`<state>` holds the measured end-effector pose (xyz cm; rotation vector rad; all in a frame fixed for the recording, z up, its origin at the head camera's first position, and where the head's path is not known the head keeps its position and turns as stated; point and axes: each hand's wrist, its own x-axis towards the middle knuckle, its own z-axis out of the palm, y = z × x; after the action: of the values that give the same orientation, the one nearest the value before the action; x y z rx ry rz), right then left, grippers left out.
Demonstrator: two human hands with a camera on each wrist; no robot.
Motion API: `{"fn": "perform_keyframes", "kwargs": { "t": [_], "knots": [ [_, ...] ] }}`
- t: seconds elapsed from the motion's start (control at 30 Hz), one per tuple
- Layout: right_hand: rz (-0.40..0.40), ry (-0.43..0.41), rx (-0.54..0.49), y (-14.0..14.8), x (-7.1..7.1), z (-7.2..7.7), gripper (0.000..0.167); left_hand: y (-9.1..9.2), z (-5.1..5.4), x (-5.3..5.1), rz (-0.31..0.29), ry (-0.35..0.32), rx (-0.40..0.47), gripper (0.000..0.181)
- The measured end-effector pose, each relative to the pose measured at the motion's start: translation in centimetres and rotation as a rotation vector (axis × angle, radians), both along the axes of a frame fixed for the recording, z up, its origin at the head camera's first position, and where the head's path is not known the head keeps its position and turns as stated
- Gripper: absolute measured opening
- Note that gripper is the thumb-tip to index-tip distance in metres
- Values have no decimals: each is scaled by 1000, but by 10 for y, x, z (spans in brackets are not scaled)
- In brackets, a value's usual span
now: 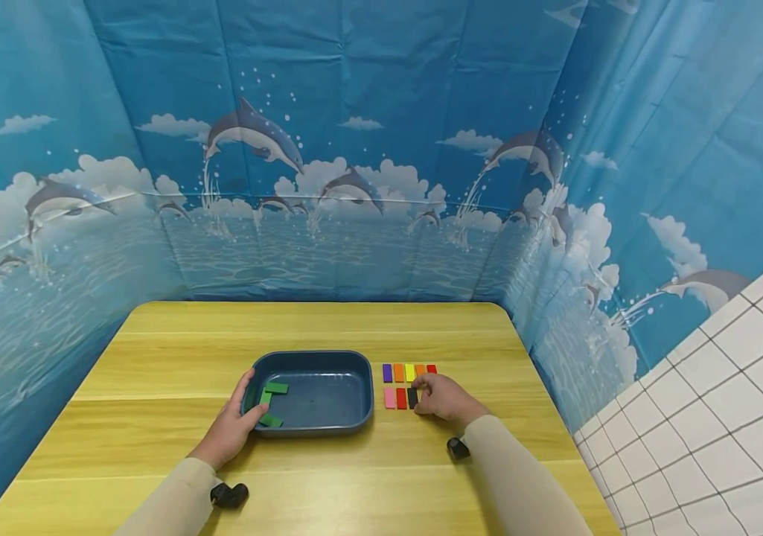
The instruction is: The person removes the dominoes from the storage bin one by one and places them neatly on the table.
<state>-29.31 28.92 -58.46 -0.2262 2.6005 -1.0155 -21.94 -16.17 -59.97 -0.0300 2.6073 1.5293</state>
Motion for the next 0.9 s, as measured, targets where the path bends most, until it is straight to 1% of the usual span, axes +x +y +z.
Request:
{"fn": "perform_keyframes", "kwargs": {
  "t": [0.27,0.53,0.67,0.77,0.9],
  "knots": [
    [-7,-14,-14,-1,0,2,41,1,1,1,2,12,0,76],
    [5,-27,-31,1,1,2,42,1,1,2,6,15,-8,76],
    [0,-4,-49,3,0,3,41,1,0,2,7,14,-4,76],
    [-42,33,-68,0,-1,12,41,1,0,1,7,14,-2,76],
    [-62,131,-70,-12,-5,31,40,1,-1,1,6,17,-2,76]
  ]
}}
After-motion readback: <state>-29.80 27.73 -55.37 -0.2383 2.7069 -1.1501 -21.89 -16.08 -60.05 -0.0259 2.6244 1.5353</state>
